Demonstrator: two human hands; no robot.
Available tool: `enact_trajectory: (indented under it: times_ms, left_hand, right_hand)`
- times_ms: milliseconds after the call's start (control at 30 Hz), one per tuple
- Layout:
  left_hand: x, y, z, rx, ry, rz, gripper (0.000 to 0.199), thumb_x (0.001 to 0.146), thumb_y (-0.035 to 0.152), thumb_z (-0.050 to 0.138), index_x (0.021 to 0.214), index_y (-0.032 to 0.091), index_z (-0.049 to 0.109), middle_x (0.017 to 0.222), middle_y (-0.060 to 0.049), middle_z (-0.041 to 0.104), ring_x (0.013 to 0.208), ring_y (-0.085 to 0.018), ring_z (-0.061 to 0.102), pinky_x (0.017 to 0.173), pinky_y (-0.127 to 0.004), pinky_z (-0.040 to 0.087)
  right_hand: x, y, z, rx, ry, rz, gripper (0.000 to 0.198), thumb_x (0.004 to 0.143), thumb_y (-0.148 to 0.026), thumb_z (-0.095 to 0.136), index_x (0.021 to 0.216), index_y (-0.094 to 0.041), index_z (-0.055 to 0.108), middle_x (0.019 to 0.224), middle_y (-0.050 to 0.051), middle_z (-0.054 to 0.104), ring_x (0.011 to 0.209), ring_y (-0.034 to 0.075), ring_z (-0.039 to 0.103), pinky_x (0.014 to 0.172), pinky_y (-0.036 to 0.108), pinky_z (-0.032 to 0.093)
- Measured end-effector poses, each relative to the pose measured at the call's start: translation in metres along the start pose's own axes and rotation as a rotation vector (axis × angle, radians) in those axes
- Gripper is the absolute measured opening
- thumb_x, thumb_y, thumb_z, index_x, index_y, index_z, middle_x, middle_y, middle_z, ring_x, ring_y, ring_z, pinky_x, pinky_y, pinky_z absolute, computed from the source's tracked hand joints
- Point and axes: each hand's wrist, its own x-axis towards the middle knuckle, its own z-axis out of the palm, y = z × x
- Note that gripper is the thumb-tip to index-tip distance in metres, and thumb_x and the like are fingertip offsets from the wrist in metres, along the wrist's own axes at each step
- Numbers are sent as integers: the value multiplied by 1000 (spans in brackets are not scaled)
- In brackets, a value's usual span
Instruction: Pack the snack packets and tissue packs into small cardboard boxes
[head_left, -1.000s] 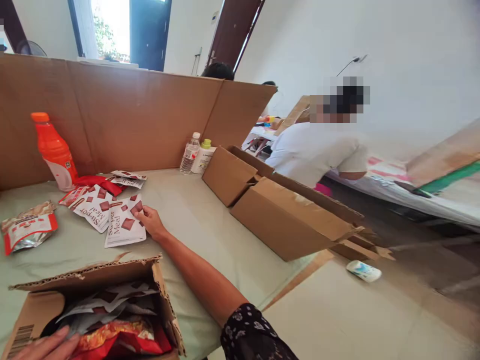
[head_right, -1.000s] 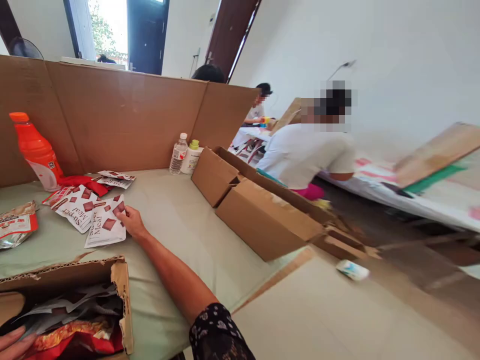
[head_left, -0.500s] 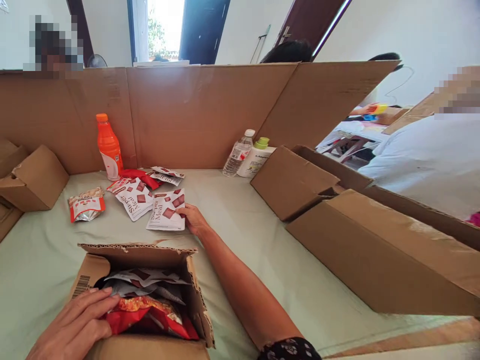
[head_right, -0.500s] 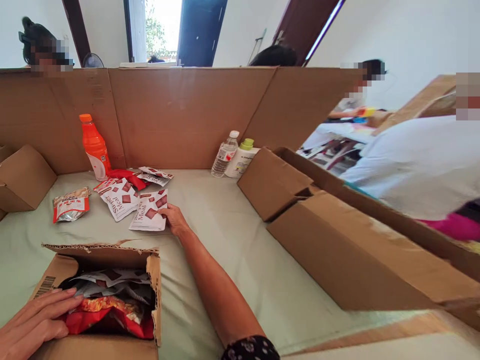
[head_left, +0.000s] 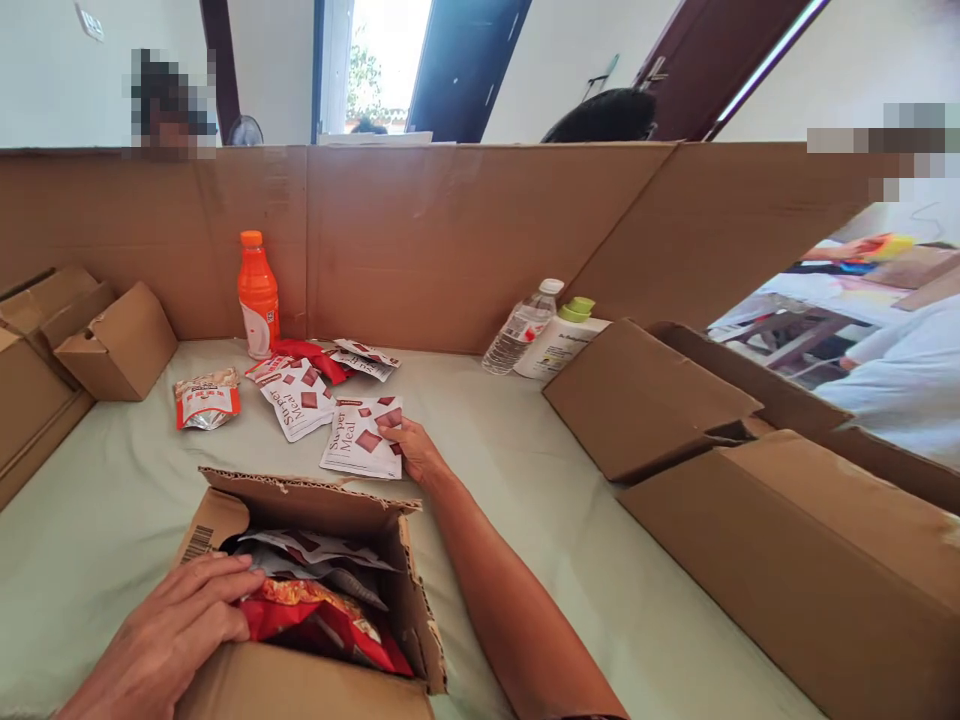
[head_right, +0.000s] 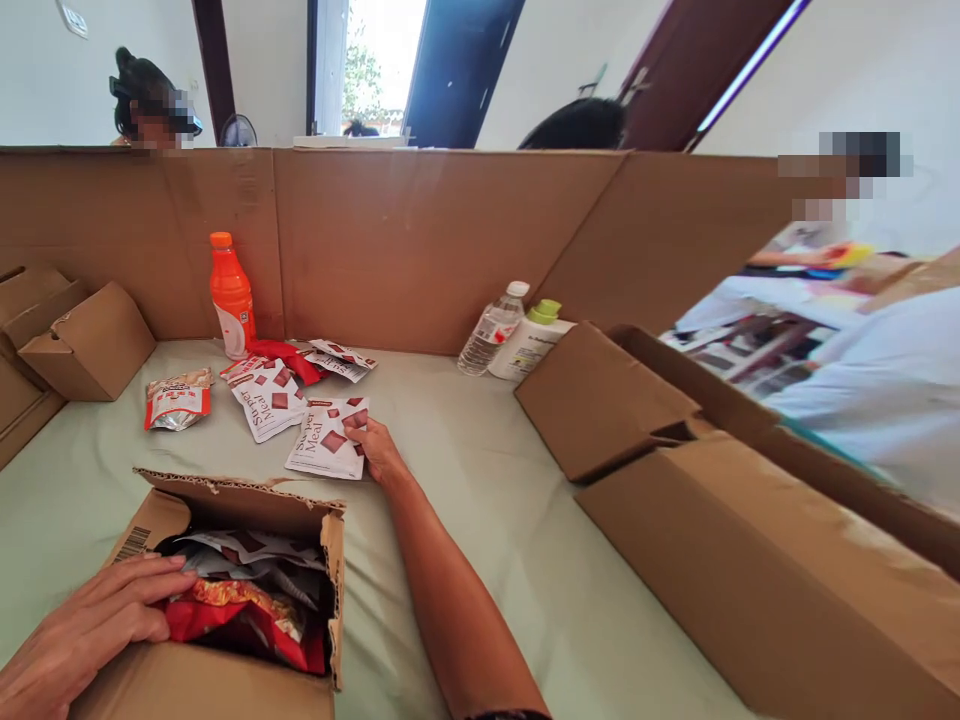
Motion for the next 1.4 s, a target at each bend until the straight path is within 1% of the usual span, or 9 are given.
enact_trajectory:
  times_ms: [67, 167, 333, 433, 600, 900, 1133, 1267, 1400]
  left_hand:
    - [1, 3, -1, -22, -3, 2, 20, 93, 24, 49, 103, 26, 66, 132, -5, 72, 130, -22, 62, 113, -38, 48]
    - [3, 7, -3, -52, -2, -6, 20, 91, 23, 50, 103, 26, 65, 132, -5, 72, 130, -23, 62, 112, -39, 47]
    - [6, 12, -6, -69, -32, 18, 32, 74, 25, 58, 105, 25, 63, 134, -6, 71, 130, -25, 61, 115, -39, 45]
    - [4, 14, -7, -60, -50, 6, 41, 67, 21, 57, 107, 26, 61, 136, -4, 69, 131, -26, 61, 115, -40, 45]
    - [-4, 25, -10, 107, -27, -11, 73, 61, 12, 61, 132, 28, 55, 146, -5, 63, 137, -28, 57, 112, -44, 52]
    - [-5, 28, -9, 121, -63, -66, 64, 60, 10, 60, 121, 27, 59, 146, -6, 63, 138, -31, 56, 112, -49, 53]
    - [-5, 24, -8, 112, -20, -25, 65, 62, 9, 59, 125, 25, 59, 144, -9, 64, 137, -31, 57, 112, -51, 52]
    - [-1, 26, -9, 128, -33, -1, 66, 57, 8, 58, 121, 25, 63, 142, -9, 65, 135, -32, 59, 112, -54, 51]
    - [1, 27, -11, 99, -40, -13, 66, 55, 9, 58, 119, 25, 64, 142, -7, 65, 135, -34, 58, 111, -54, 52]
  right_hand:
    - [0, 0, 0, -2, 14, -14, 22, 94, -36, 69, 94, -15, 64, 83, -1, 66, 66, 12, 61, 61, 27, 53]
    - [1, 1, 0, 5, 58, -65, 25, 76, -36, 76, 90, -20, 62, 81, 0, 68, 65, 16, 63, 60, 29, 52]
    - [5, 6, 4, -23, 133, -151, 35, 64, -43, 71, 92, -25, 58, 83, 0, 69, 69, 18, 63, 58, 29, 49]
    - [6, 6, 5, -86, 96, -138, 34, 60, -40, 72, 87, -24, 59, 79, 1, 69, 71, 19, 63, 58, 28, 47]
    - [3, -2, 0, -188, -52, -59, 31, 53, -33, 71, 81, -21, 66, 74, 0, 69, 64, 17, 59, 56, 27, 43]
    - [1, -6, 3, -291, -159, -79, 20, 62, -27, 75, 80, -19, 69, 72, -3, 69, 65, 15, 58, 61, 27, 44]
    - [10, 5, 5, -317, -75, -56, 28, 97, -36, 67, 115, -15, 66, 110, 6, 69, 89, 18, 67, 77, 35, 58]
    - [15, 6, 5, -356, -20, -46, 36, 98, -38, 65, 127, -17, 62, 126, 9, 65, 105, 23, 67, 87, 42, 59]
    - [20, -1, 10, -420, -62, -21, 35, 98, -37, 65, 127, -16, 63, 126, 9, 65, 105, 22, 67, 88, 43, 59]
